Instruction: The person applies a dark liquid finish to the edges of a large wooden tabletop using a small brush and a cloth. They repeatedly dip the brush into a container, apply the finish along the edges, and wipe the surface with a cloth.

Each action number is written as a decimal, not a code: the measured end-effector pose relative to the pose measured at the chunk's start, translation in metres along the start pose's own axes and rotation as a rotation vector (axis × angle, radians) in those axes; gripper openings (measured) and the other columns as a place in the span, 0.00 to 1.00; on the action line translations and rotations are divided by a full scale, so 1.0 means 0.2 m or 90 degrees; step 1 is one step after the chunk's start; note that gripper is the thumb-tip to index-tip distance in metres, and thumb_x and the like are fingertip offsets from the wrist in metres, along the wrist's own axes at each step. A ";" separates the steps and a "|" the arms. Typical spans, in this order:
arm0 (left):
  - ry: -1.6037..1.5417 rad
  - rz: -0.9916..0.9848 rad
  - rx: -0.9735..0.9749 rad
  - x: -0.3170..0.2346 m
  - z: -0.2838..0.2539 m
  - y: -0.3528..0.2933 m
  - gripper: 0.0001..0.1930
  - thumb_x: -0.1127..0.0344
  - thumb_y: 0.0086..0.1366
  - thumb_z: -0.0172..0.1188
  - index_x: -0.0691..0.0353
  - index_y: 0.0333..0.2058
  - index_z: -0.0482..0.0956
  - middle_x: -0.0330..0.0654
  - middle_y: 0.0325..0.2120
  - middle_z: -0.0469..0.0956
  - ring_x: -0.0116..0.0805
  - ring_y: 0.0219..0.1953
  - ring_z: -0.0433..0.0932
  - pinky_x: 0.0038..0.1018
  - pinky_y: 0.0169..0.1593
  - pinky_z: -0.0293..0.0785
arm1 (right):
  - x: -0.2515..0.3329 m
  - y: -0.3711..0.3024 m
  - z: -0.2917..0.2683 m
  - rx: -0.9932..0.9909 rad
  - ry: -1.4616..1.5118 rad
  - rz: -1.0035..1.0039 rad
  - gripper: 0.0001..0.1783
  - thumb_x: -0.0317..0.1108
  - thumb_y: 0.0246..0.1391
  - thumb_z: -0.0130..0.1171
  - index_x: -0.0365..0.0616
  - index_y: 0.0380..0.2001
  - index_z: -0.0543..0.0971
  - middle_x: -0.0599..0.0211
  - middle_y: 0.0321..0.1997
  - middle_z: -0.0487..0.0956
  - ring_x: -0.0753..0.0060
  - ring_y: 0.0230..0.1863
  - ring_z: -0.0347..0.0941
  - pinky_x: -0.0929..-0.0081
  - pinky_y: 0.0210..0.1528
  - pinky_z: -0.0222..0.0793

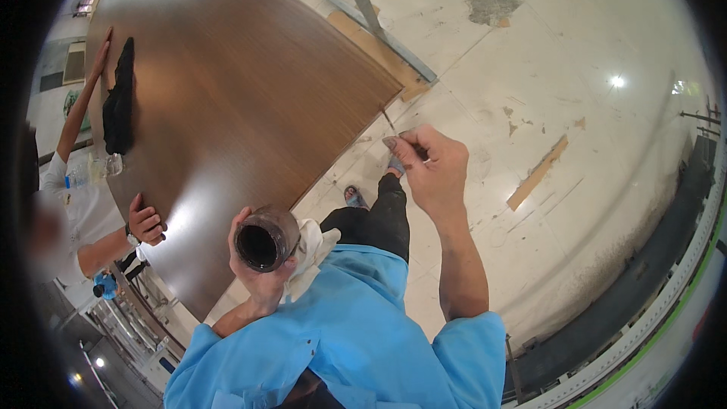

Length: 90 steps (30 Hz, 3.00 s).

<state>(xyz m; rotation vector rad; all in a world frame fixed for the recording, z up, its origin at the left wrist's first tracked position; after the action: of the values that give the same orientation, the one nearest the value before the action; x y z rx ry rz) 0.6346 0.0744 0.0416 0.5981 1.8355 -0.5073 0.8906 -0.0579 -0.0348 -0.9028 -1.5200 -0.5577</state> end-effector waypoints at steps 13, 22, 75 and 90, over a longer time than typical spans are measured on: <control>-0.028 0.012 0.004 0.01 0.00 -0.02 0.50 0.71 0.41 0.79 0.69 0.63 0.59 0.47 0.49 0.74 0.36 0.51 0.76 0.30 0.56 0.73 | 0.04 0.08 -0.14 -0.098 -0.100 -0.044 0.07 0.26 0.50 0.67 0.35 0.23 0.79 0.66 0.18 0.78 0.80 0.20 0.71 0.80 0.23 0.64; -0.019 0.005 -0.004 0.00 0.01 -0.01 0.51 0.70 0.40 0.79 0.69 0.63 0.59 0.47 0.49 0.74 0.37 0.51 0.76 0.30 0.56 0.73 | 0.01 0.04 -0.03 -0.009 0.022 -0.043 0.07 0.23 0.47 0.68 0.35 0.22 0.78 0.66 0.20 0.78 0.80 0.21 0.73 0.81 0.25 0.66; -0.127 -0.022 -0.151 0.14 -0.55 -0.30 0.47 0.74 0.44 0.75 0.67 0.63 0.60 0.46 0.53 0.71 0.37 0.53 0.73 0.31 0.59 0.70 | 0.03 -0.77 0.73 0.143 0.117 0.057 0.10 0.28 0.53 0.66 0.39 0.40 0.81 0.65 0.22 0.75 0.74 0.25 0.72 0.74 0.28 0.66; -0.303 0.045 -0.192 0.12 -0.80 -0.41 0.32 0.73 0.58 0.65 0.66 0.59 0.63 0.44 0.51 0.71 0.33 0.51 0.72 0.29 0.56 0.69 | 0.27 -1.09 1.28 0.069 0.400 -0.007 0.35 0.22 0.42 0.69 0.38 0.56 0.69 0.65 0.46 0.72 0.71 0.49 0.70 0.75 0.52 0.66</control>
<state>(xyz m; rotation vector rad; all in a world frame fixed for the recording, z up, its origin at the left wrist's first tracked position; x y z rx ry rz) 0.4606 0.1105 0.0738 0.3022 1.3952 -0.2844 0.5641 0.0283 0.0095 -0.5592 -0.9730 -0.6817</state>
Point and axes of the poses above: each hand's wrist, its own y-axis towards the middle knuckle, its own z-axis out of the palm, x = y × z, the point moved 9 cm from there along y, towards the middle knuckle
